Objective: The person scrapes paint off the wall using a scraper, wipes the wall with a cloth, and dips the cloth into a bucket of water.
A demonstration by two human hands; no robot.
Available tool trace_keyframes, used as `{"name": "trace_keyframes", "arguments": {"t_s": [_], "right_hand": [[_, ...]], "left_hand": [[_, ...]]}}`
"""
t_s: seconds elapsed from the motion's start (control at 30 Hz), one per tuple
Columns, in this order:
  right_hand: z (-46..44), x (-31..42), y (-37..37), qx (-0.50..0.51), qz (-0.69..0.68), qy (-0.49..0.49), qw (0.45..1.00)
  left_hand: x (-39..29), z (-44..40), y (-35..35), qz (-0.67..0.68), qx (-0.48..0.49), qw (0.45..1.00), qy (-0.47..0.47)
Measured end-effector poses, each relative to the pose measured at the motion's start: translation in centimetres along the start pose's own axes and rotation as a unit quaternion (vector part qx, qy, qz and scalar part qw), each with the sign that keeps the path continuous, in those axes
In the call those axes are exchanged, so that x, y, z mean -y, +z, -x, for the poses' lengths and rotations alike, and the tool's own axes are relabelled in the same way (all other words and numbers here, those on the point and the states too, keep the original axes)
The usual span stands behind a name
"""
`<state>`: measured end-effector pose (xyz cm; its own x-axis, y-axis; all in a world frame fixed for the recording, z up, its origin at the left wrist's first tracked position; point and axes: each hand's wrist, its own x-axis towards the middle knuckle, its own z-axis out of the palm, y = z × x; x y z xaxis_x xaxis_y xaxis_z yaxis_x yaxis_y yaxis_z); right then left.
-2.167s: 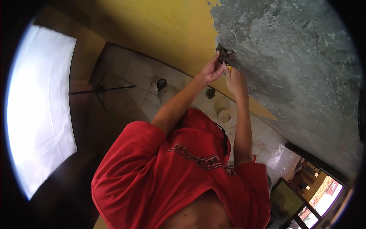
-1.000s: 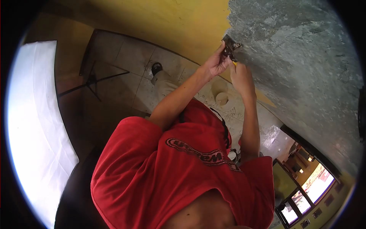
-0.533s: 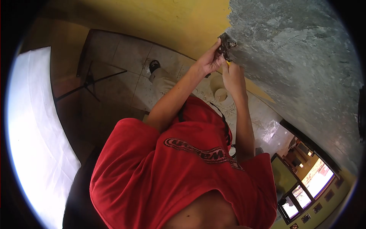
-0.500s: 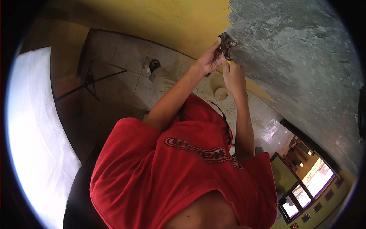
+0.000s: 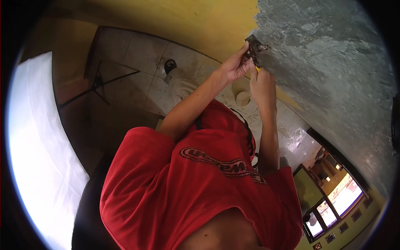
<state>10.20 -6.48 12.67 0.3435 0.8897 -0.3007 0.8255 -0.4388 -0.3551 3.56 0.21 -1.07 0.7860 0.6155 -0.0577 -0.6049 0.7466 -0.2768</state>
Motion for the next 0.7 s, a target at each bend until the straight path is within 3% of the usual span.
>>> {"name": "trace_keyframes", "arguments": {"t_s": [0.03, 0.1, 0.17, 0.27, 0.33, 0.4, 0.47, 0.53, 0.63, 0.7], "right_hand": [[-0.1, -0.1, -0.1, -0.005, 0.013, -0.007, 1.000], [-0.4, -0.3, 0.2, -0.010, 0.026, -0.014, 1.000], [-0.7, -1.1, 1.6, -0.008, -0.123, -0.069, 0.990], [-0.9, -2.0, 4.2, -0.004, -0.244, -0.040, 0.969], [-0.8, -0.6, 2.4, -0.009, -0.190, -0.040, 0.981], [-0.7, -0.1, 1.2, -0.014, -0.135, -0.038, 0.990], [-0.8, -0.5, 0.4, -0.022, -0.071, -0.066, 0.995], [-0.9, -0.4, 0.5, -0.064, -0.064, -0.090, 0.992], [-0.8, -0.1, 0.7, 0.014, -0.055, -0.024, 0.998], [-0.8, -0.2, 3.4, 0.042, -0.163, -0.002, 0.986]], "left_hand": [[0.1, -0.1, 0.1, 0.002, 0.001, 1.000, -0.002], [0.0, 0.0, 0.6, -0.023, -0.106, 0.994, 0.033], [-1.2, 0.9, 2.1, -0.079, -0.126, 0.988, 0.040], [-1.5, 1.2, 3.3, -0.134, -0.163, 0.976, 0.055], [-1.5, 1.2, 2.4, -0.134, -0.182, 0.972, 0.061], [-0.9, 0.5, 0.8, -0.042, -0.091, 0.995, 0.024], [0.0, -0.2, 0.2, -0.033, -0.128, 0.991, 0.032], [0.2, -0.3, 0.0, 0.021, -0.068, 0.997, 0.032], [-0.9, 0.7, 1.8, -0.038, -0.151, 0.987, 0.036], [-3.1, 2.1, 3.7, -0.116, -0.148, 0.982, 0.021]]}}
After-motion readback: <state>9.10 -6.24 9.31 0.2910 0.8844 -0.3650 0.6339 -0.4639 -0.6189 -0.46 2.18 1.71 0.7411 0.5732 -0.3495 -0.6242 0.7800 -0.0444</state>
